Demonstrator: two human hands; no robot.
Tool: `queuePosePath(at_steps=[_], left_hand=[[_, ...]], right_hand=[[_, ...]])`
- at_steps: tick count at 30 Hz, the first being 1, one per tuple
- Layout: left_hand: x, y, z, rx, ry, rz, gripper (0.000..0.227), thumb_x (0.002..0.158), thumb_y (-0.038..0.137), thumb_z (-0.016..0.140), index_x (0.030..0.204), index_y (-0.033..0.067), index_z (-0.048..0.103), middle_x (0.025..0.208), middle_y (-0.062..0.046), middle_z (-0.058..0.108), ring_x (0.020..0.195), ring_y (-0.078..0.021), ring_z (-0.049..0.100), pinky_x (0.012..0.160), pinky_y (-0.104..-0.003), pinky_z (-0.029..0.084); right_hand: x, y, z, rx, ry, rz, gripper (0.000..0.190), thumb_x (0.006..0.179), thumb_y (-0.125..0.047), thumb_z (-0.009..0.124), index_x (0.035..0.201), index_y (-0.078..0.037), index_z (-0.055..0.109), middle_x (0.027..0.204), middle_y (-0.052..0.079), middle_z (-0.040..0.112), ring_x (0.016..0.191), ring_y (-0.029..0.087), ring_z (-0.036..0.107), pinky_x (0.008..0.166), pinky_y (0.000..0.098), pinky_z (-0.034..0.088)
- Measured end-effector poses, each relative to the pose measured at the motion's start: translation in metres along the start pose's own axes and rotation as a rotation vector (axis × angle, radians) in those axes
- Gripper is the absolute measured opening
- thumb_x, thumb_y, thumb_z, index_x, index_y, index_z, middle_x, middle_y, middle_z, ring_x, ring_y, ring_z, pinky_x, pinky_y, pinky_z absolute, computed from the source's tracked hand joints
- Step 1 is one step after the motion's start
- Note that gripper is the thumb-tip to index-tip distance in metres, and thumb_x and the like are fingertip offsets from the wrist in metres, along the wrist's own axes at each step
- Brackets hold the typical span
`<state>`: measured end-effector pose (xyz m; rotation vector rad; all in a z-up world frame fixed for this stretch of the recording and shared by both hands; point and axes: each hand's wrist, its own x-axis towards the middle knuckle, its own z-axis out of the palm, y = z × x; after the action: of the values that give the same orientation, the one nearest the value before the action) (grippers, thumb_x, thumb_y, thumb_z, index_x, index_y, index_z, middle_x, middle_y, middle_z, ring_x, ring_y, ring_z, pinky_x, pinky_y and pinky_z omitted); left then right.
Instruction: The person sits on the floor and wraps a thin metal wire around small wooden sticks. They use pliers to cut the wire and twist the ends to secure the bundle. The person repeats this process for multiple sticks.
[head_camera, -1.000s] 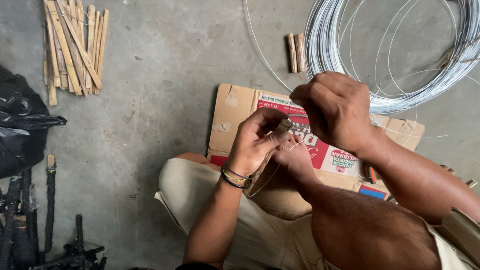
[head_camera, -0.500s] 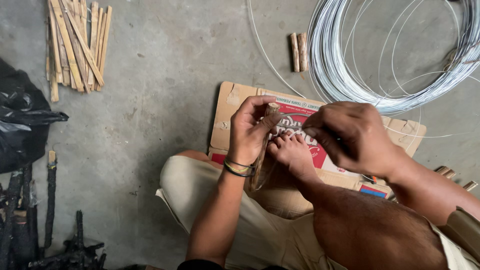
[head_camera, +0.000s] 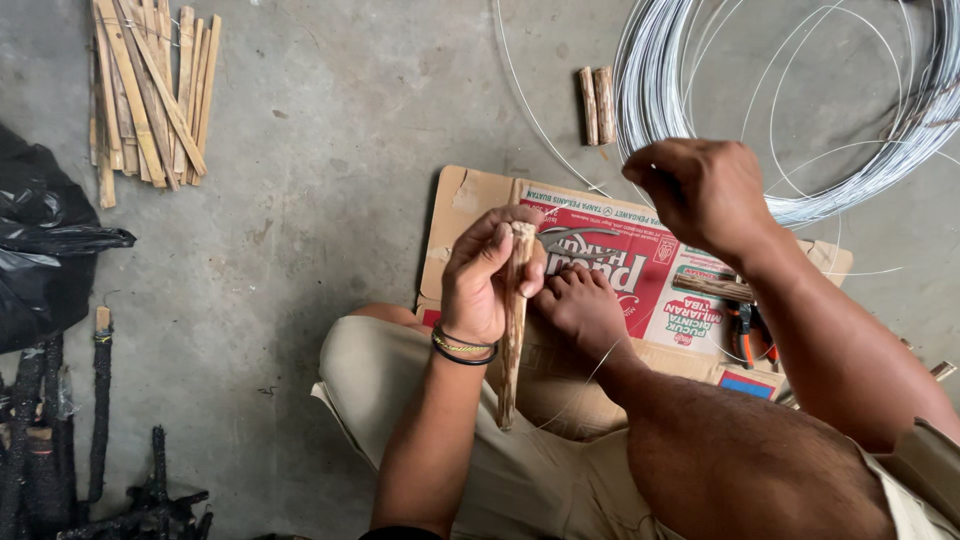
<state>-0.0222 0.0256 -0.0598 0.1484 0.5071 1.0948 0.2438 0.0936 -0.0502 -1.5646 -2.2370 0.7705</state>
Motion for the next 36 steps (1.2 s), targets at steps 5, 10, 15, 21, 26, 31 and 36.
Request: queuePosePath(at_steps=[5,10,15,21,26,31,36], left_hand=[[0.003,-0.007,-0.003,-0.043,0.065,-0.036,0.035,0.108,0.026,0.055,0.123,-0.0051,0.06,0.095,-0.01,0.062,0.071,-0.0161,0.055,0.058,-0.026,0.043],[-0.014,0.042,-0.026,0.211,0.254,0.325,0.031,0.109,0.03,0.058,0.118,0.0003,0.062,0.094,-0.008,0.063,0.072,-0.0157,0.058,0.058,-0.028,0.046],[0.012,0.046,-0.056,0.503,0.504,0.458,0.031,0.112,0.027,0.06,0.122,-0.0018,0.062,0.096,-0.009,0.061,0.079,-0.0184,0.061,0.066,-0.028,0.051],[0.027,0.045,-0.077,1.478,0.669,0.683,0.04,0.105,0.015,0.068,0.137,-0.0031,0.054,0.129,-0.014,0.058,0.12,-0.0281,0.058,0.1,-0.038,0.049],[0.04,-0.024,-0.062,1.075,0.322,0.28,0.045,0.103,0.019,0.072,0.14,0.0002,0.056,0.127,-0.012,0.063,0.109,-0.0184,0.062,0.095,-0.034,0.053],[0.046,-0.116,-0.034,0.956,-0.088,-0.095,0.046,0.101,0.03,0.071,0.127,-0.0039,0.053,0.111,-0.013,0.066,0.096,-0.0194,0.07,0.087,-0.035,0.059],[0.046,-0.107,-0.036,0.811,-0.055,0.15,0.038,0.112,0.031,0.051,0.129,-0.0028,0.055,0.127,-0.015,0.062,0.118,-0.0248,0.062,0.103,-0.037,0.052]], right_hand=[[0.009,0.041,0.025,-0.008,0.069,-0.058,0.003,0.101,-0.011,0.074,0.1,-0.008,0.075,0.091,0.011,0.075,0.074,0.03,0.069,0.066,0.0408,0.054],[0.002,0.088,0.0,0.254,0.192,0.264,0.004,0.109,0.0,0.07,0.108,0.001,0.074,0.095,0.011,0.074,0.081,0.012,0.067,0.074,0.0273,0.053],[-0.004,0.064,-0.02,0.437,0.193,0.225,0.008,0.111,-0.001,0.068,0.107,0.005,0.071,0.095,0.006,0.073,0.088,0.007,0.063,0.077,0.0238,0.051],[0.014,-0.003,-0.039,0.671,0.089,0.254,0.007,0.108,-0.005,0.066,0.11,0.001,0.068,0.092,0.001,0.065,0.086,0.006,0.056,0.075,0.0232,0.048],[0.033,-0.032,-0.059,0.908,-0.062,0.188,0.014,0.111,-0.007,0.061,0.124,-0.001,0.063,0.096,0.001,0.062,0.087,0.008,0.058,0.077,0.026,0.052],[0.043,-0.069,-0.044,0.843,-0.314,0.001,0.019,0.102,-0.008,0.062,0.121,-0.003,0.06,0.097,0.006,0.072,0.096,0.011,0.071,0.086,0.0287,0.06],[0.023,-0.048,-0.033,0.49,-0.014,-0.278,0.031,0.097,-0.005,0.066,0.124,0.005,0.058,0.12,0.021,0.069,0.113,0.022,0.063,0.095,0.0353,0.051]])
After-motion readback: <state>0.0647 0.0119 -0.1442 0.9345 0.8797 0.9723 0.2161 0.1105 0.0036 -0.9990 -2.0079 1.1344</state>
